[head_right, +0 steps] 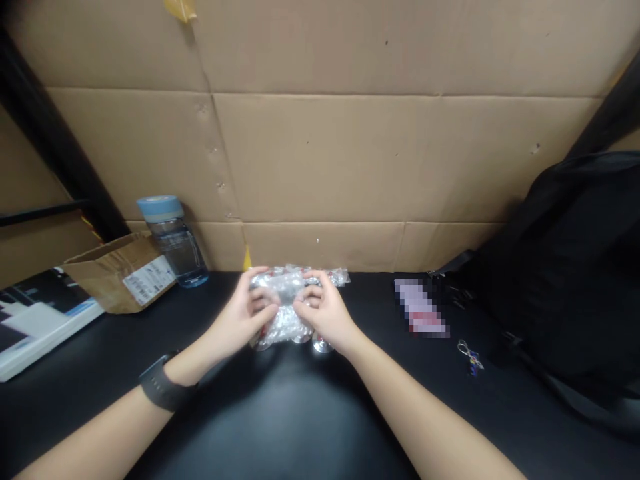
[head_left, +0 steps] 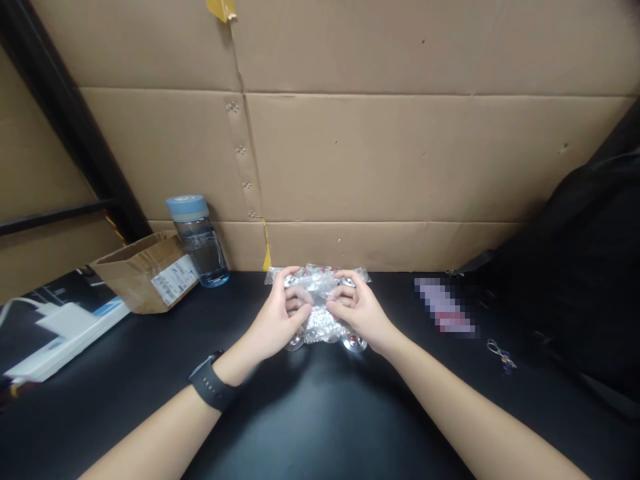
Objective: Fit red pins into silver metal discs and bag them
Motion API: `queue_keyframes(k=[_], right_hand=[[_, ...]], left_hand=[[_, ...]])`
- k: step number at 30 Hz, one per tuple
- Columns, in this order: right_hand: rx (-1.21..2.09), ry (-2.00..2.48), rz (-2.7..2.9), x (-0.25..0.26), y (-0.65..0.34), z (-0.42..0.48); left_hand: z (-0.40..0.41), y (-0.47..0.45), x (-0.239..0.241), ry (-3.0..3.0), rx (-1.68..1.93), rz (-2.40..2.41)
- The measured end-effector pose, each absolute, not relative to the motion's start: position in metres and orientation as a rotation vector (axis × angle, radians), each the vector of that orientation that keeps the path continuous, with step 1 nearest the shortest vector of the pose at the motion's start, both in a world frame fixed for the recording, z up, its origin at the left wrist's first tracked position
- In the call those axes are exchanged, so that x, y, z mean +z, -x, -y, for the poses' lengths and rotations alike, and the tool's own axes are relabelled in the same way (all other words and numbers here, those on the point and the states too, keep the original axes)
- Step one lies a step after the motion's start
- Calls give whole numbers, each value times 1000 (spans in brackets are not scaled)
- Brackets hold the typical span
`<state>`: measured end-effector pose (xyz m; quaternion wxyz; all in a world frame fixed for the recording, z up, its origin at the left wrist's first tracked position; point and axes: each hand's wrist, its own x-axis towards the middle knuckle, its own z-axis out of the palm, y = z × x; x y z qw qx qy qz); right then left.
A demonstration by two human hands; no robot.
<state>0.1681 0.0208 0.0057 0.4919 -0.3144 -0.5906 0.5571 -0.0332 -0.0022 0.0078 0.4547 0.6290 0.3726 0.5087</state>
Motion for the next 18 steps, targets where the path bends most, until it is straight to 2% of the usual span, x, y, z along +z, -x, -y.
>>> queue_keyframes(k=[4, 11, 18], right_hand=[[1344, 771, 1410, 7, -167, -19], [1143, 731, 1504, 0, -171, -30], [1004, 789, 1502, 3, -173, -29]], left_hand=[[0, 33, 7, -1524, 1286, -933], [-4, 34, 6, -1550, 1509, -1023], [-7, 35, 3, -1676, 1529, -1108]])
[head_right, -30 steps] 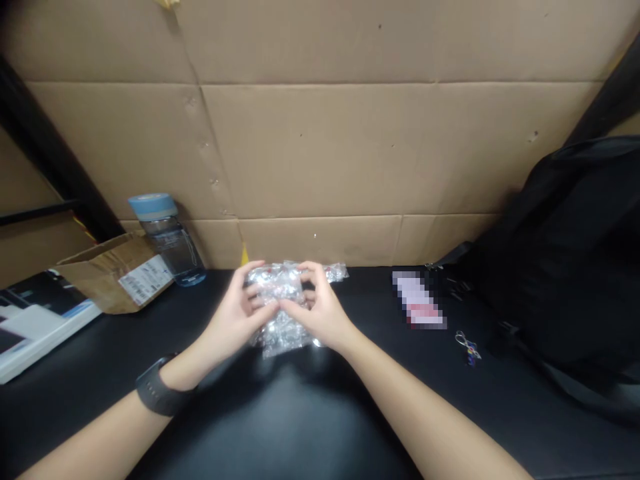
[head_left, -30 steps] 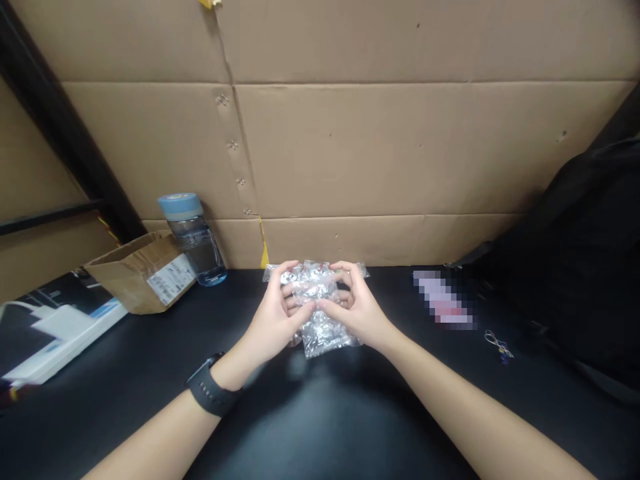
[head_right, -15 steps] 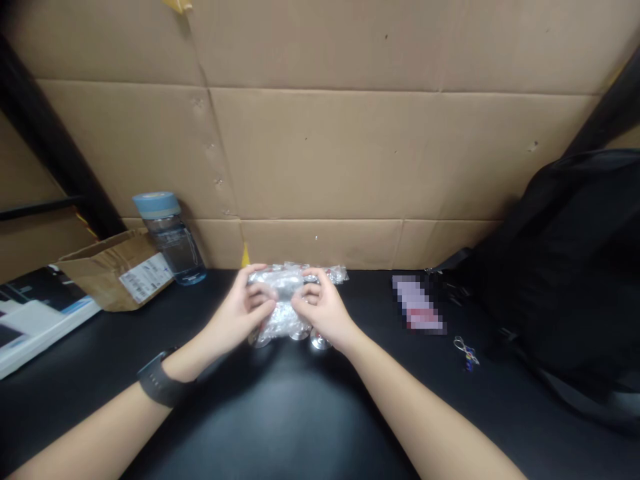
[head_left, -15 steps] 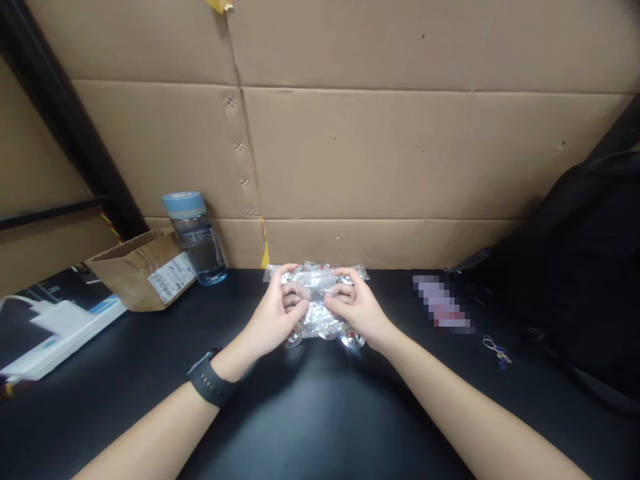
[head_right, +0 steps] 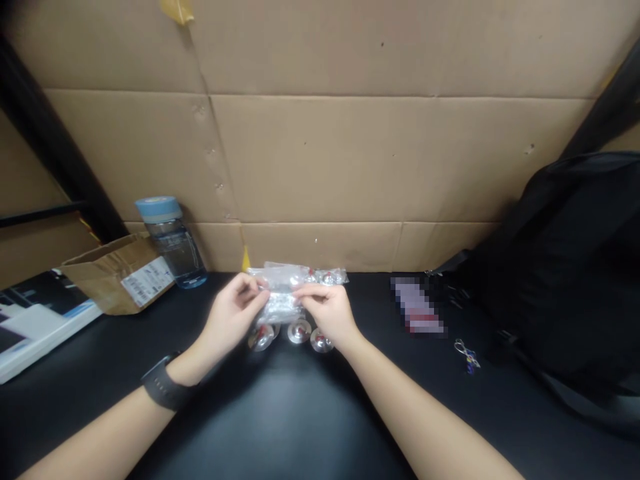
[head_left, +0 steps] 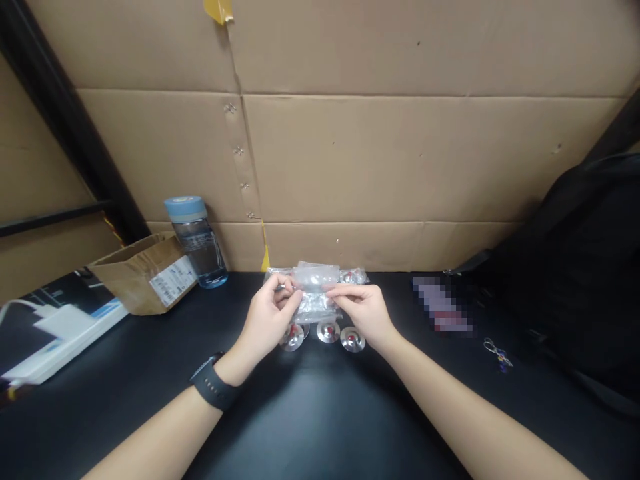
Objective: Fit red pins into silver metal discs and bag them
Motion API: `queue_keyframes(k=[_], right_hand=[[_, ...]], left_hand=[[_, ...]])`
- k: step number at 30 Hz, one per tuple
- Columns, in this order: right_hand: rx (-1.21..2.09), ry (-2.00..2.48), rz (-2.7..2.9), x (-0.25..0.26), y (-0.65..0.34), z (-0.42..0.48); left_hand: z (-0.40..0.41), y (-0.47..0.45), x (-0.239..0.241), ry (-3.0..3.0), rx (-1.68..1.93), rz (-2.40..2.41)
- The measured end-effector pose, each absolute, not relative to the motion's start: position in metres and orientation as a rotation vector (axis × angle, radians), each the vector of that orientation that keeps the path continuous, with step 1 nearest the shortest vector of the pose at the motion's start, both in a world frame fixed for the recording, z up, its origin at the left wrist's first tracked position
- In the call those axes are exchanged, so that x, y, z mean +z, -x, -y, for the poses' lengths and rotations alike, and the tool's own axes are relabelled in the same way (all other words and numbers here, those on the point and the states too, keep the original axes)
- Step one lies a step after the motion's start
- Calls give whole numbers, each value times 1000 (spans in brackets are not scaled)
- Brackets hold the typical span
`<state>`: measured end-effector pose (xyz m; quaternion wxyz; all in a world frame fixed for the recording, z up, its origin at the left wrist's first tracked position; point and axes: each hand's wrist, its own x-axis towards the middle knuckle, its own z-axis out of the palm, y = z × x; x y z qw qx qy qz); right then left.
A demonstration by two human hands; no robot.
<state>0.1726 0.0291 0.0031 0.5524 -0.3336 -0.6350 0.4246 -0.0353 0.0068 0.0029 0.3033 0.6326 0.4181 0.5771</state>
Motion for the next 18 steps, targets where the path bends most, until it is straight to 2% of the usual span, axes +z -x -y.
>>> queue_keyframes(k=[3, 6, 10, 13, 18], right_hand=[[1041, 840, 1466, 4, -172, -28], [1086, 886, 1481, 0, -173, -30], [1109, 896, 1540, -5, -174, -32], [1128, 882, 1564, -3, -172, -29], [1174, 929, 1577, 6, -168, -19]], left_hand=[[-4, 38, 7, -1806, 1672, -1229], [6, 41, 18, -2192, 1722, -1310], [17, 40, 27, -2781, 1307, -1209], [15, 37, 21, -2950, 1065, -1233], [7, 38, 8, -2949, 1048, -1285]])
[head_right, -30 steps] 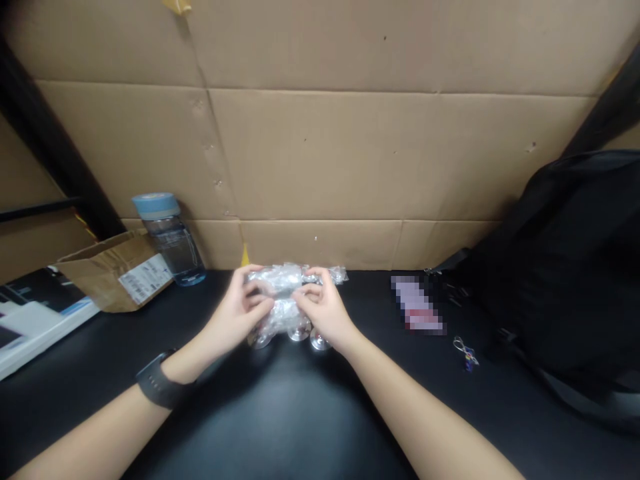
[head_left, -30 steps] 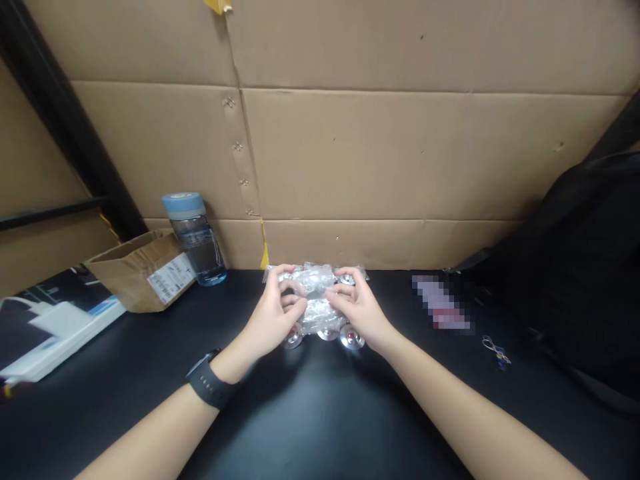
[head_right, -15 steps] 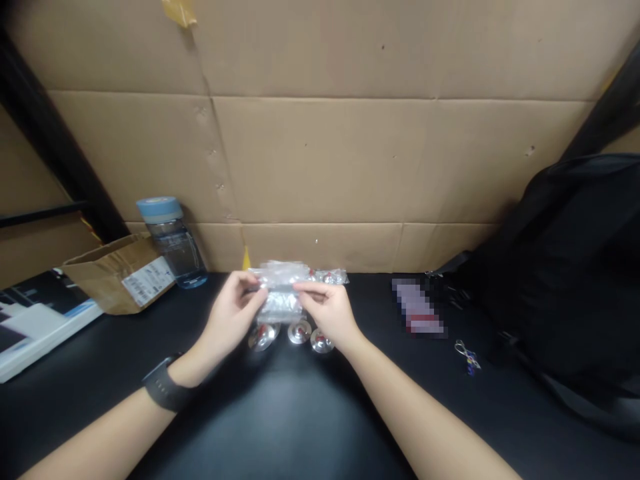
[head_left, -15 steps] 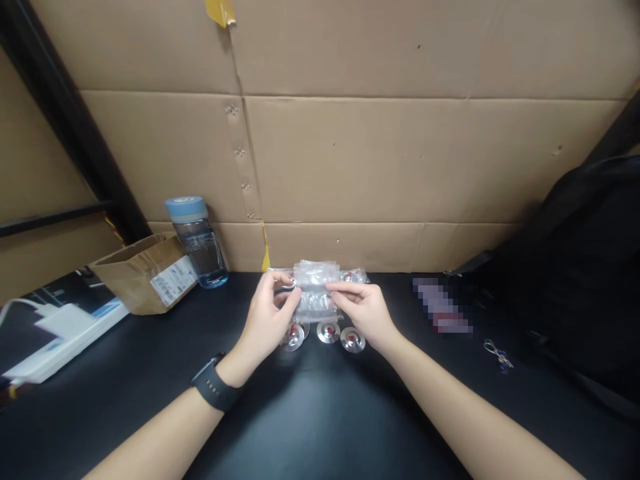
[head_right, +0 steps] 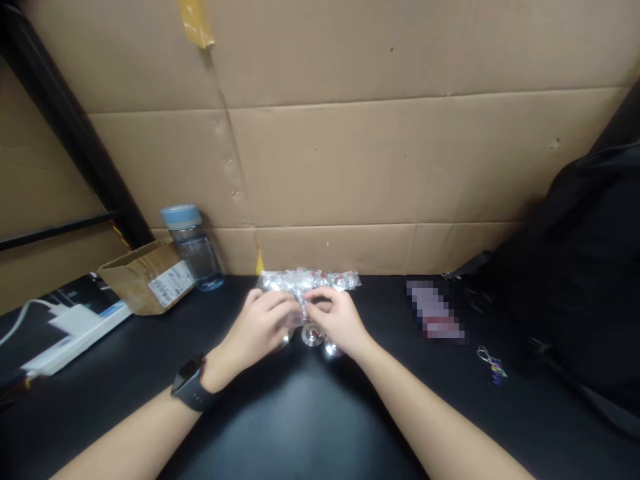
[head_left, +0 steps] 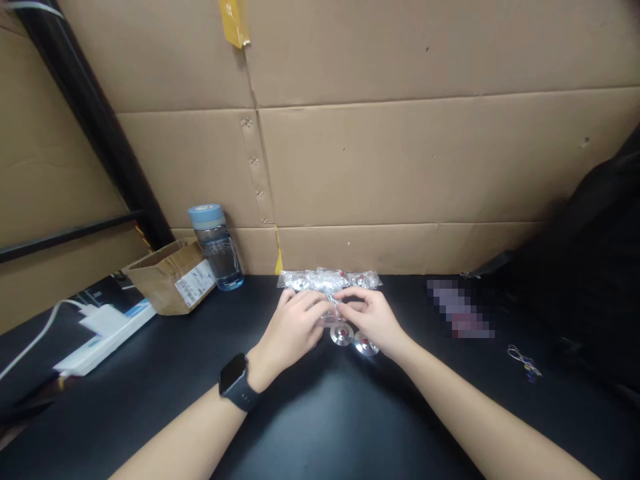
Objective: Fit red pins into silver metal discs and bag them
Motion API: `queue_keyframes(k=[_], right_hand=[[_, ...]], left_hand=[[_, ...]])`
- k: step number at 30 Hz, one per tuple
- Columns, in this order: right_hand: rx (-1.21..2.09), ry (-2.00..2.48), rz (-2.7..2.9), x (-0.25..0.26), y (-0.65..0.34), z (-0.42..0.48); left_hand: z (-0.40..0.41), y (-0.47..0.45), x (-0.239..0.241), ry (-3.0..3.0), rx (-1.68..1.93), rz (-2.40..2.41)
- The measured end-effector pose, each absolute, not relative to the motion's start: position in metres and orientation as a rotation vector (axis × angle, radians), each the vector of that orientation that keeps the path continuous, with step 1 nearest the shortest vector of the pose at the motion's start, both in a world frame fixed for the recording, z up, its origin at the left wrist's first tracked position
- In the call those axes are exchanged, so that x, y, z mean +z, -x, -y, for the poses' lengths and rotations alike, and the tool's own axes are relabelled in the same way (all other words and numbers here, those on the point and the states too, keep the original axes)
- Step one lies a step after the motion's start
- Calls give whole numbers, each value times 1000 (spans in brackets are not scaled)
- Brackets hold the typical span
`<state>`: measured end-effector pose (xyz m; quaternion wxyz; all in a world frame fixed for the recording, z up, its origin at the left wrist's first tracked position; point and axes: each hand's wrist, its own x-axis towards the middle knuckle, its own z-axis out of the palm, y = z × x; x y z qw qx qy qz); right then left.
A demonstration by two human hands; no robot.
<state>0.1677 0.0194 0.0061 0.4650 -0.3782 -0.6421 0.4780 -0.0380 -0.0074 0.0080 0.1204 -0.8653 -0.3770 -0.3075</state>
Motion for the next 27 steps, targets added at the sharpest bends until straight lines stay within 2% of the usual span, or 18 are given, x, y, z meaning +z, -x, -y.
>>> queue_keyframes(k=[16, 23, 27], right_hand=[[1175, 889, 1576, 5, -165, -24], [1075, 1009, 1729, 2, -173, -28], [1025, 1007, 1798, -3, -176, -36]], left_hand=[[-5, 51, 8, 2473, -959, 1127], [-48, 115, 4, 1968, -979, 1652], [-70, 135, -18, 1959, -732, 2005]])
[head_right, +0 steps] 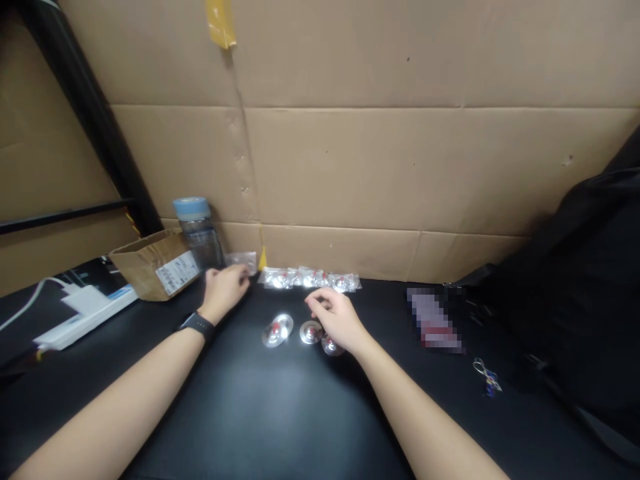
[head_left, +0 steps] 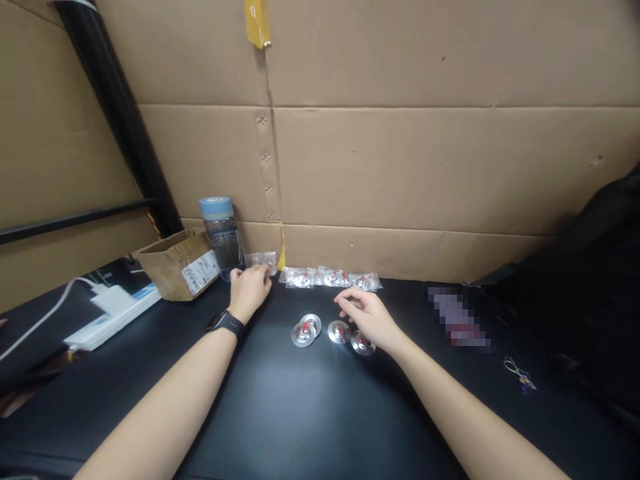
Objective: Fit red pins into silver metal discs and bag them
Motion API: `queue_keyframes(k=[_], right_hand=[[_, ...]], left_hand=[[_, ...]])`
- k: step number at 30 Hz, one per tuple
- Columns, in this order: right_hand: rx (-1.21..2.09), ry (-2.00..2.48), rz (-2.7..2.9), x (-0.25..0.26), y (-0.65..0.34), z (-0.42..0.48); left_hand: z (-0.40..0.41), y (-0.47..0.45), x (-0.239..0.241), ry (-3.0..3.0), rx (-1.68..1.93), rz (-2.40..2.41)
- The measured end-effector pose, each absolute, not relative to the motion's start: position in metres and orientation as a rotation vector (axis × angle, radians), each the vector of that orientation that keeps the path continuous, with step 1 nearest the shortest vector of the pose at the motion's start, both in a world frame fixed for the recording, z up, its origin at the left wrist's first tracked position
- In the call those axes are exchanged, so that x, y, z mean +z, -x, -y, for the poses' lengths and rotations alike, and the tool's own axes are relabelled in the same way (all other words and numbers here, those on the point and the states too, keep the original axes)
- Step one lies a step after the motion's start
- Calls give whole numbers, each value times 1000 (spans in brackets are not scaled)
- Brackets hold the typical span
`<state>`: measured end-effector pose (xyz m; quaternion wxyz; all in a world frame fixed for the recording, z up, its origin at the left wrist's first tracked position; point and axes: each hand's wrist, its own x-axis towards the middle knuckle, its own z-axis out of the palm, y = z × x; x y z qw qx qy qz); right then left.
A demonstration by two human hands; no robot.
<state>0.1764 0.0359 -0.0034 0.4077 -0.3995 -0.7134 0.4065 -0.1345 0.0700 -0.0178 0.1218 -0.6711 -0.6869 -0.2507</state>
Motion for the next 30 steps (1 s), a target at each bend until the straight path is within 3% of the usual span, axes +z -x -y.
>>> queue_keyframes(k=[7, 15, 30], right_hand=[[962, 1051, 1801, -5, -183, -46], [877, 1043, 1861, -7, -179, -41], [941, 866, 1997, -6, -169, -23]], left_hand=[[-75, 134, -29, 2014, -620, 2007], [-71, 103, -32, 2451, -573, 1610], [-60, 96, -23, 2482, -557, 1654]])
